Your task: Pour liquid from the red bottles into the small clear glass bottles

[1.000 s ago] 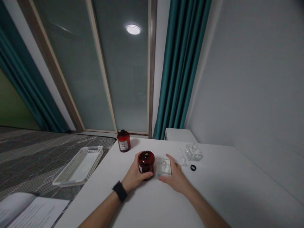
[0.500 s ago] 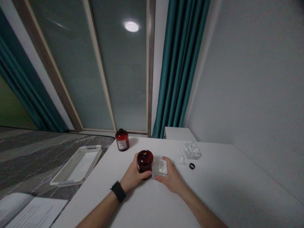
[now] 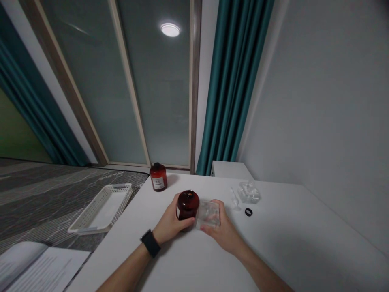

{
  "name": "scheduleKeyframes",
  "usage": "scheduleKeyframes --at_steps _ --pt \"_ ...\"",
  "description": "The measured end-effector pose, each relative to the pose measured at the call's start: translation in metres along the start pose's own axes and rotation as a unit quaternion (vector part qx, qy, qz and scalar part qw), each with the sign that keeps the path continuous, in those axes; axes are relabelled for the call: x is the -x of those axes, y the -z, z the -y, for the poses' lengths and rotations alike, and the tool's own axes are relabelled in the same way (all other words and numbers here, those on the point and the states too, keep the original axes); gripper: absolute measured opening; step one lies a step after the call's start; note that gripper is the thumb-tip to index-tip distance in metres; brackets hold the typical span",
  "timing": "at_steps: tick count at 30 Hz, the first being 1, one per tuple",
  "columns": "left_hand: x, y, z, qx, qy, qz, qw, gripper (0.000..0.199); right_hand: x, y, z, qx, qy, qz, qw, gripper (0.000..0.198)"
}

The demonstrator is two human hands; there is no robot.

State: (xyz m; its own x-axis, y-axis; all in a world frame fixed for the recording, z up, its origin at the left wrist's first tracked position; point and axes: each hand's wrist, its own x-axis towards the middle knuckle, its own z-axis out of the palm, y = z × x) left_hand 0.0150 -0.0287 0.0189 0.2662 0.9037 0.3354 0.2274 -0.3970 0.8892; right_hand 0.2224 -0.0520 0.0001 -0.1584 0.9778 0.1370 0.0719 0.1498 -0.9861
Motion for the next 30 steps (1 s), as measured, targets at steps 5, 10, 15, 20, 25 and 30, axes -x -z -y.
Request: scheduleKeyframes --at_steps 5,10,15,20,25,30 --pt "0.000 0.009 -0.003 -0.099 -0.046 -0.008 0.994 0.074 0.007 0.002 0.008 -0.042 0.013 0.011 0.999 0.075" --pt "0.002 0.014 -0.003 -0.175 -0.086 0.027 0.981 0.074 0.012 0.007 0.013 -0.006 0.024 -0.023 0.999 0.089" --pt "0.004 0.012 -0.001 -0.216 -0.108 0.042 0.969 0.077 0.015 0.009 0.012 0.007 0.070 -0.038 0.997 0.096" --pt "0.006 0.007 0.003 -0.212 -0.092 0.042 0.972 0.081 0.015 0.005 0.007 -0.014 0.066 -0.054 0.996 0.096" --pt "0.007 -0.001 -0.001 -0.176 -0.055 0.028 0.983 0.080 0.012 -0.002 0.006 -0.053 0.067 -0.091 0.992 0.106" --pt "0.007 -0.003 -0.003 -0.178 -0.059 0.035 0.982 0.080 0.010 -0.002 0.004 -0.065 0.059 -0.113 0.990 0.110"
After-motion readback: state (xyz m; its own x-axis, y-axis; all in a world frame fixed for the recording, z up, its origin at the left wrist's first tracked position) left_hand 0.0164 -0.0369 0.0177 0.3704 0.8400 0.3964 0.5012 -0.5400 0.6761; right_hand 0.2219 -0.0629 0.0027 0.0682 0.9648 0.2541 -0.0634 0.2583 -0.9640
